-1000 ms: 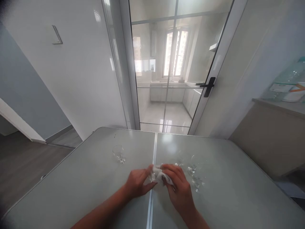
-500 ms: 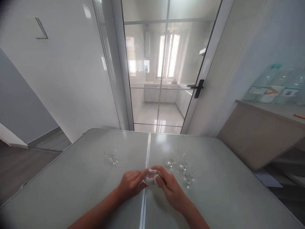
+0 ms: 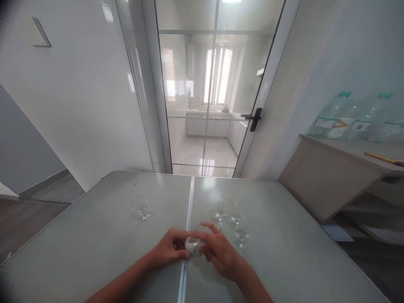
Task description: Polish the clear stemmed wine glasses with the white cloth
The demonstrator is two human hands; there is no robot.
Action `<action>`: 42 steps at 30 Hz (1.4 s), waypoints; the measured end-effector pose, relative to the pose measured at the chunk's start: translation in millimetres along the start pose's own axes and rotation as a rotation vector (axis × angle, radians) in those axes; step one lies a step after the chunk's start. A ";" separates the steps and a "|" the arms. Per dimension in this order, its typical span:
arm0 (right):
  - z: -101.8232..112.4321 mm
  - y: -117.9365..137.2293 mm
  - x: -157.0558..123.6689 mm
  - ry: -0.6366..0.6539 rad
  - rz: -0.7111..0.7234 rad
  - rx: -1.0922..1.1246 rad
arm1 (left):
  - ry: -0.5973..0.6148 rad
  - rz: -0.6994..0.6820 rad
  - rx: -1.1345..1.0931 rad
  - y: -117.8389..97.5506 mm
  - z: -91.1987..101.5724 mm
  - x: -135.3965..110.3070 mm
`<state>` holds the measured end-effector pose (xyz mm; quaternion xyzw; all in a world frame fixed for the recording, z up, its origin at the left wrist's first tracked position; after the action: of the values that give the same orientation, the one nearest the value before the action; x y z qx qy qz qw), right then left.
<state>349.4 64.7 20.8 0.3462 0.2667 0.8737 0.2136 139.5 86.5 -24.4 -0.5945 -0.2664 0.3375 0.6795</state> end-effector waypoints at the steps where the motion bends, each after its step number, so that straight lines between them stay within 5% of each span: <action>1: -1.9 -0.3 -0.5 0.004 0.033 -0.006 | 0.060 0.036 -0.061 -0.8 0.5 0.4; 3: -7.1 -2.1 -1.4 -0.014 0.078 0.003 | 0.162 0.090 -0.115 -1.4 1.8 0.2; 5: -12.7 -5.8 -1.7 -0.078 0.066 0.028 | 0.141 0.078 -0.056 -0.4 4.4 -0.7; 11: -26.8 -33.4 0.5 -0.334 -0.411 0.188 | -0.368 -0.286 0.753 11.8 3.7 -4.3; 14: -29.8 -41.0 1.3 -0.446 -0.554 0.345 | -0.430 -0.346 0.896 10.6 -3.3 -4.0; 17: -27.4 -34.3 1.9 -0.449 -0.515 0.347 | -0.305 -0.176 0.567 0.4 -1.3 -2.0; 19: -25.0 -24.6 1.9 -0.398 -0.408 0.256 | -0.088 0.007 0.205 -3.1 3.1 -0.8; 22: -26.3 -7.3 3.1 -0.255 -0.106 0.070 | 0.245 0.298 -0.243 1.4 12.0 -2.3; 25: -33.0 4.3 3.8 -0.119 0.185 -0.058 | 0.367 0.393 -0.362 7.2 20.6 -3.9; 27: -34.0 3.1 4.5 -0.144 0.181 -0.090 | 0.287 0.295 -0.252 6.5 23.0 -2.6; 33: -30.6 -29.0 2.3 -0.429 -0.453 0.214 | -0.299 -0.118 0.638 4.8 9.3 -1.0; 36: -34.4 -43.2 -0.3 -0.536 -0.625 0.374 | -0.420 -0.276 1.001 10.8 -4.2 -0.9; 39: -35.9 -45.6 -0.4 -0.577 -0.662 0.434 | -0.454 -0.281 0.992 6.4 -10.2 -1.0; 42: -30.2 -32.0 2.6 -0.550 -0.539 0.388 | -0.332 -0.107 0.560 -5.0 -6.5 -0.9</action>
<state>332.0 81.0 -16.2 0.5181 0.4401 0.5956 0.4280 144.6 81.4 -20.4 -0.3065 -0.3014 0.4538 0.7805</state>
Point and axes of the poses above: each hand's wrist, its own x-axis towards the middle knuckle, its own z-axis out of the back of the hand, y = z × x, the point moved 3 cm from there along x, towards the middle knuckle, and after that the axes turned 8 degrees about z, right-handed, at the moved point
